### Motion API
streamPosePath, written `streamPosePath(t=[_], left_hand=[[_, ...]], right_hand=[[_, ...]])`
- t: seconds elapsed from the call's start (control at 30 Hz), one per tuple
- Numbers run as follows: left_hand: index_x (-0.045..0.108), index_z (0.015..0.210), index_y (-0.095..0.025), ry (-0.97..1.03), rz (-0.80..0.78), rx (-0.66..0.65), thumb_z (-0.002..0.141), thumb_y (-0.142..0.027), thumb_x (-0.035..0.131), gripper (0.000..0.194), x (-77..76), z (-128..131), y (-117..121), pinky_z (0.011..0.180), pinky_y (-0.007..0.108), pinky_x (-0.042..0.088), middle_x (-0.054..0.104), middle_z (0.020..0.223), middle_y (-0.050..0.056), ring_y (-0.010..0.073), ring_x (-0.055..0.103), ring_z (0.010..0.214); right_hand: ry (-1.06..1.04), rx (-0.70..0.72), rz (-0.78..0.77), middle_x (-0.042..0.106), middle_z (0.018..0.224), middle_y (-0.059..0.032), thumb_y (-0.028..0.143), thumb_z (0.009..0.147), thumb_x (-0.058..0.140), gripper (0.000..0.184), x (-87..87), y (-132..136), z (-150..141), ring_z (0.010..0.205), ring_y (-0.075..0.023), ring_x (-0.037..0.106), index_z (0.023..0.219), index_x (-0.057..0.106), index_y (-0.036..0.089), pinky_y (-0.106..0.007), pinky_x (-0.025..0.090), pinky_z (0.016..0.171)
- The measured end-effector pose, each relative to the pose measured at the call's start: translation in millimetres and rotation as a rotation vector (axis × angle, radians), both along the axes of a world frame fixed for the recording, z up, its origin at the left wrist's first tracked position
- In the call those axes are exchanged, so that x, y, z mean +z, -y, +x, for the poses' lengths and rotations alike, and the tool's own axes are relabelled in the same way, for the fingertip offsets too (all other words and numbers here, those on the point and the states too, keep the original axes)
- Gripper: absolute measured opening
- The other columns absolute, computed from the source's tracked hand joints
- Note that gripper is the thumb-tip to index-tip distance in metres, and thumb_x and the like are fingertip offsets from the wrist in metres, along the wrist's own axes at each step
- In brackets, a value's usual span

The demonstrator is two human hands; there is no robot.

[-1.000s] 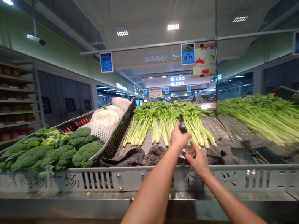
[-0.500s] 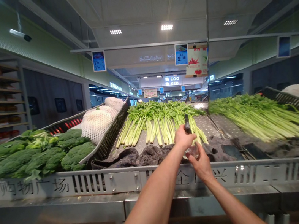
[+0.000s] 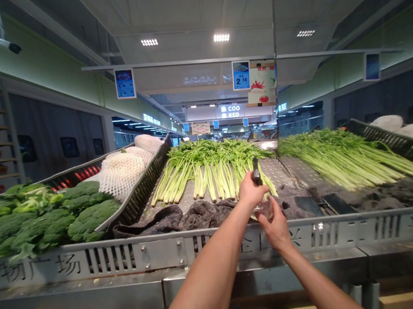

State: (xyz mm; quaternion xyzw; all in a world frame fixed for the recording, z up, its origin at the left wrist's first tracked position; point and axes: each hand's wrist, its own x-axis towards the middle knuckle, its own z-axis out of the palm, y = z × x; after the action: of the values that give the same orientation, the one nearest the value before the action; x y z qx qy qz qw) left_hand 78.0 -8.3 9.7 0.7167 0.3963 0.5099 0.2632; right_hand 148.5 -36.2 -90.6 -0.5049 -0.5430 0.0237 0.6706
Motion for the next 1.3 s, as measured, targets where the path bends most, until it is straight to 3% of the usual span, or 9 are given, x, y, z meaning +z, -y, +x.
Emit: streamPosePath(t=[0.73,1.1,1.3], left_hand=[[0.052,0.090,-0.019,-0.096,-0.014,-0.005,0.054,-0.021,0.061,0.037,-1.8,5,9,0.057,0.022,0.038,0.056,0.071,-0.001,0.0112,0.048,0.061],[0.051,0.092,-0.018,0.013,-0.030,-0.102,0.052,-0.020,0.062,0.041,-13.9,0,-6,0.053,0.019,0.036,0.055,0.070,-0.002,0.0086,0.046,0.058],[0.048,0.093,-0.017,0.083,-0.038,-0.225,0.052,-0.019,0.065,0.045,-17.2,-3,-9,0.054,0.019,0.037,0.053,0.070,-0.003,0.0077,0.046,0.059]], right_hand=[[0.076,-0.103,0.010,0.051,0.108,-0.0177,0.049,0.062,0.048,0.071,-9.7,2,6,0.097,-0.0263,0.051,0.118,0.035,0.007,-0.039,0.040,0.080],[0.155,-0.145,-0.005,0.051,0.108,-0.0170,0.049,0.063,0.047,0.069,-9.3,3,1,0.095,-0.0257,0.051,0.117,0.036,0.008,-0.038,0.041,0.078],[0.160,-0.154,0.010,0.052,0.106,-0.0174,0.048,0.063,0.047,0.068,-10.5,3,-1,0.095,-0.0258,0.052,0.116,0.036,0.007,-0.039,0.041,0.079]])
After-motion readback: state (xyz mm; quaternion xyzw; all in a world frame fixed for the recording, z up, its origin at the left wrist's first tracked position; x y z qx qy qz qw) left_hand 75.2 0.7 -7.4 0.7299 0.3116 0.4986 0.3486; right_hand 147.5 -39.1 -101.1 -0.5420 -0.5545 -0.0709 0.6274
